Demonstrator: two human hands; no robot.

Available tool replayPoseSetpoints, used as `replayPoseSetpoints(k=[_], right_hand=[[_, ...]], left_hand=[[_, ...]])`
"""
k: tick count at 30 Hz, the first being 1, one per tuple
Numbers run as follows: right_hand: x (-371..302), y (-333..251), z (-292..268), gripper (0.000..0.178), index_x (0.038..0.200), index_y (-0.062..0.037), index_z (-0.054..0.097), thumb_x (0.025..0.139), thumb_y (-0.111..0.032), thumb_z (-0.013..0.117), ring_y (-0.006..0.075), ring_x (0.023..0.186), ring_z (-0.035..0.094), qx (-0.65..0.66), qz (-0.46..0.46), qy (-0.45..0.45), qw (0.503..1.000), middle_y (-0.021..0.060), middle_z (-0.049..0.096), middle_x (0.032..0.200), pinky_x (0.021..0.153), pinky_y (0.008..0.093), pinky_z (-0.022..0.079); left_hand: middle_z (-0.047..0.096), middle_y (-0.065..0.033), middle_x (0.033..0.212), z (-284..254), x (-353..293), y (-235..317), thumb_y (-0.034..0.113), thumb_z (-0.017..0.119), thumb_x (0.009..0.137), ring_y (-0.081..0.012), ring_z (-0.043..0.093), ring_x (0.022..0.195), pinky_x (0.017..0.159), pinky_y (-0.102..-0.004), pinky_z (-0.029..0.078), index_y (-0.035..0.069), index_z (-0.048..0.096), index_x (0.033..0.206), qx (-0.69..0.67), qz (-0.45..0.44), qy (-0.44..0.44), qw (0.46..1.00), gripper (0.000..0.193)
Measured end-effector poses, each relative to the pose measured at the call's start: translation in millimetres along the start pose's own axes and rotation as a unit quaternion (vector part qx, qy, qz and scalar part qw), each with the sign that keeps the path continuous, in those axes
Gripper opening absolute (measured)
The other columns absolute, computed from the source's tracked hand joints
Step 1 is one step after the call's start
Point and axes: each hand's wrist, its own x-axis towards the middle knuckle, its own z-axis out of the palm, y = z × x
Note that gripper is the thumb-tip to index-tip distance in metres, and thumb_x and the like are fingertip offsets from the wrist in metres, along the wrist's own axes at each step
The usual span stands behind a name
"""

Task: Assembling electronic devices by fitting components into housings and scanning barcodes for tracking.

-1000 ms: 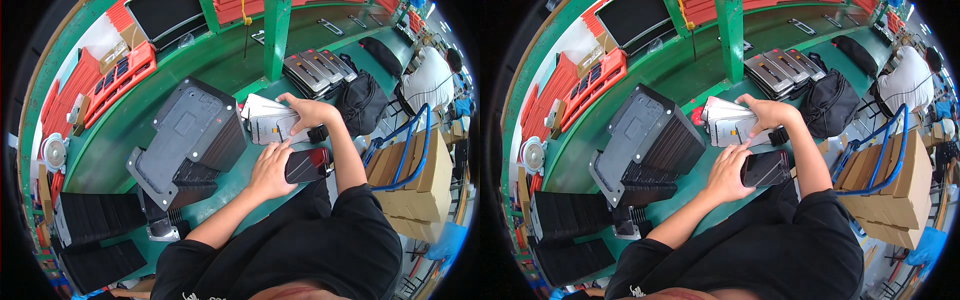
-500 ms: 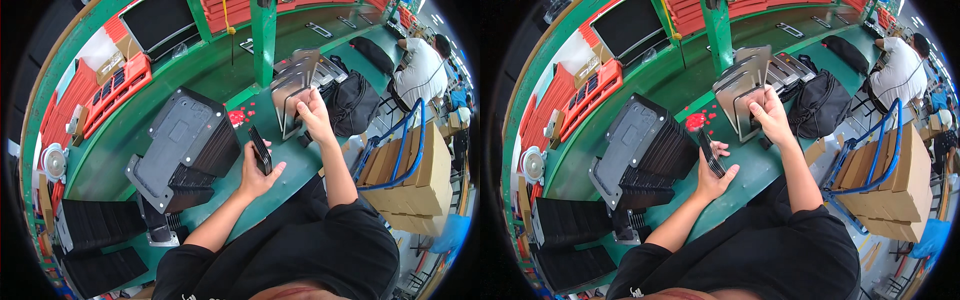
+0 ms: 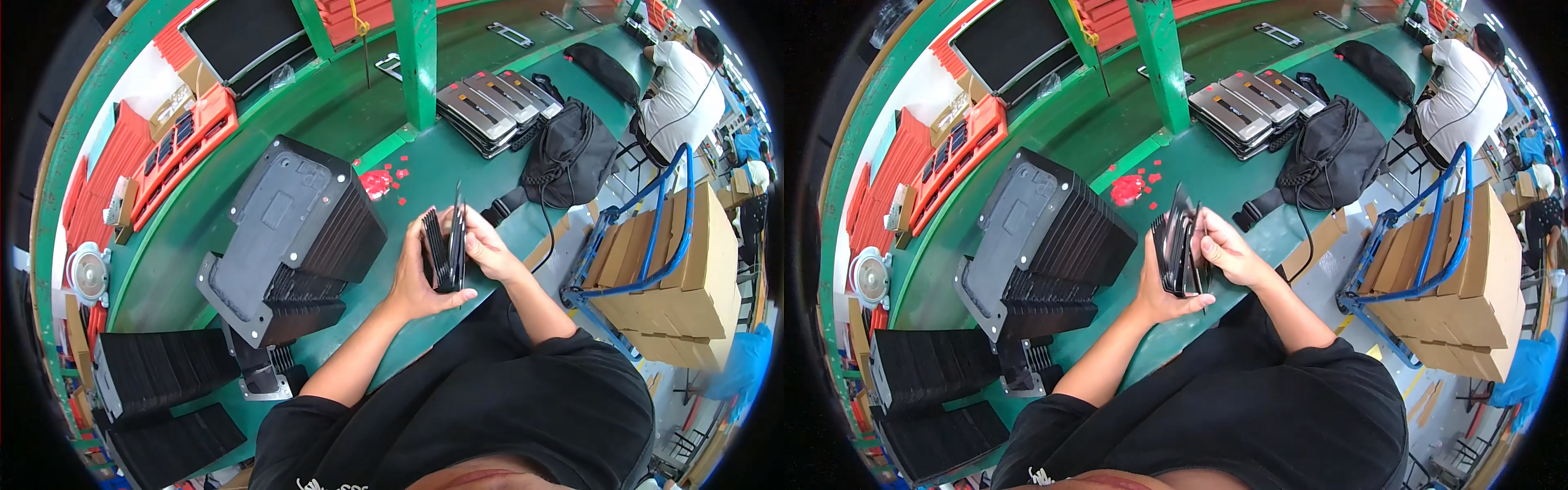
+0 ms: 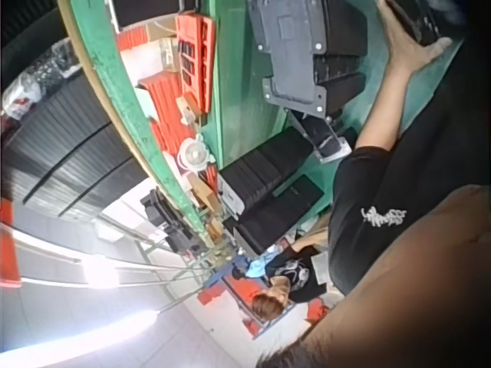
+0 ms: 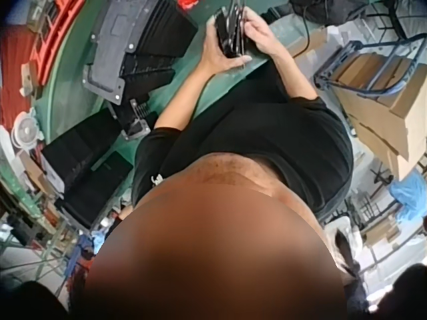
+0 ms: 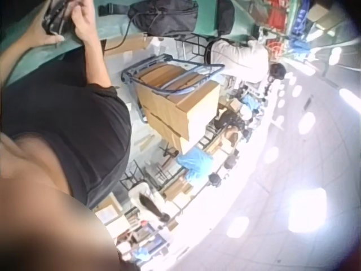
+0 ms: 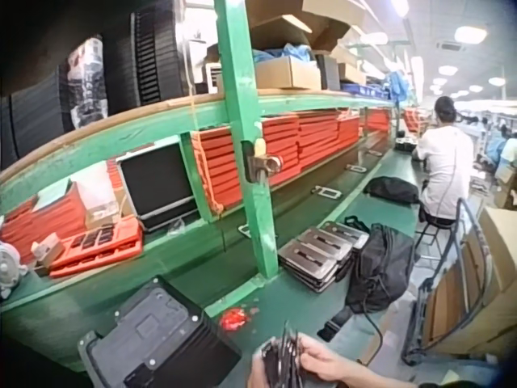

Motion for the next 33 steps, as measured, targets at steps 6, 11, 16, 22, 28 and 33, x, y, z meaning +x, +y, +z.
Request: replayPoseSetpoints(k=[6, 11, 16, 22, 28, 33], right_hand=[[1, 3, 32, 0.103, 0.157, 0.0047, 0.025, 0.094, -0.068, 0.062, 0.0278, 0.141, 0.037, 0.024, -0.104, 0.001, 0.994, 0.0163, 0.037, 0.146, 0.119, 0.0411, 0.028], [1, -32, 25, 0.12, 0.161, 0.0027, 0.012, 0.082, -0.056, 0.08, 0.0356, 0.144, 0.034, -0.25, -0.174, -0.074, 0.949, 0.0219, 0.031, 0.151, 0.12, 0.0457, 0.027], [-10, -44, 33, 0.136, 0.164, -0.0037, -0.001, 0.072, -0.034, 0.094, 0.0392, 0.137, 0.042, -0.393, -0.128, -0.043, 0.909, 0.0239, 0.033, 0.151, 0.115, 0.0492, 0.036], [-7, -33, 35, 0.137, 0.166, -0.0128, -0.001, 0.067, -0.017, 0.094, 0.0404, 0.127, 0.05, -0.391, -0.295, -0.094, 0.867, 0.0244, 0.036, 0.145, 0.104, 0.051, 0.045], [0, -34, 40, 0.127, 0.162, -0.0175, 0.009, 0.067, -0.016, 0.093, 0.0404, 0.117, 0.056, -0.327, -0.321, 0.01, 0.889, 0.0229, 0.047, 0.132, 0.096, 0.0494, 0.051], [3, -38, 39, 0.114, 0.157, -0.0165, 0.022, 0.067, -0.016, 0.093, 0.0393, 0.116, 0.059, -0.292, -0.237, 0.045, 0.925, 0.0212, 0.052, 0.13, 0.095, 0.047, 0.053]], left_hand=[[0.042, -0.0235, 0.151, 3, -7, -13, 0.049, 0.097, 0.059, -0.0381, 0.041, 0.144, 0.122, -0.0491, 0.027, -0.002, 0.019, 0.158, 0.023, 0.017, -0.004, 1.0, 0.136], [0.04, -0.0218, 0.155, 2, 2, -7, 0.045, 0.092, 0.069, -0.0363, 0.037, 0.148, 0.126, -0.0491, 0.016, -0.001, 0.021, 0.158, -0.047, -0.028, -0.074, 0.996, 0.123], [0.042, -0.0215, 0.156, 2, 14, 10, 0.032, 0.085, 0.078, -0.037, 0.04, 0.146, 0.126, -0.0508, 0.017, 0.001, 0.02, 0.16, 0.188, 0.056, -0.163, 0.967, 0.109], [0.048, -0.022, 0.149, 23, -29, -84, 0.019, 0.083, 0.079, -0.038, 0.051, 0.137, 0.121, -0.0526, 0.031, 0.004, 0.015, 0.164, -0.062, 0.003, -0.067, 0.996, 0.11], [0.043, -0.0253, 0.155, 5, -2, -10, 0.018, 0.087, 0.071, -0.0411, 0.05, 0.138, 0.117, -0.051, 0.038, 0.005, 0.009, 0.165, -0.013, 0.013, -0.041, 0.999, 0.123], [0.039, -0.0257, 0.158, -1, 1, -7, 0.022, 0.09, 0.065, -0.041, 0.048, 0.141, 0.117, -0.0475, 0.038, 0.006, 0.01, 0.165, -0.008, -0.051, -0.068, 0.996, 0.13]])
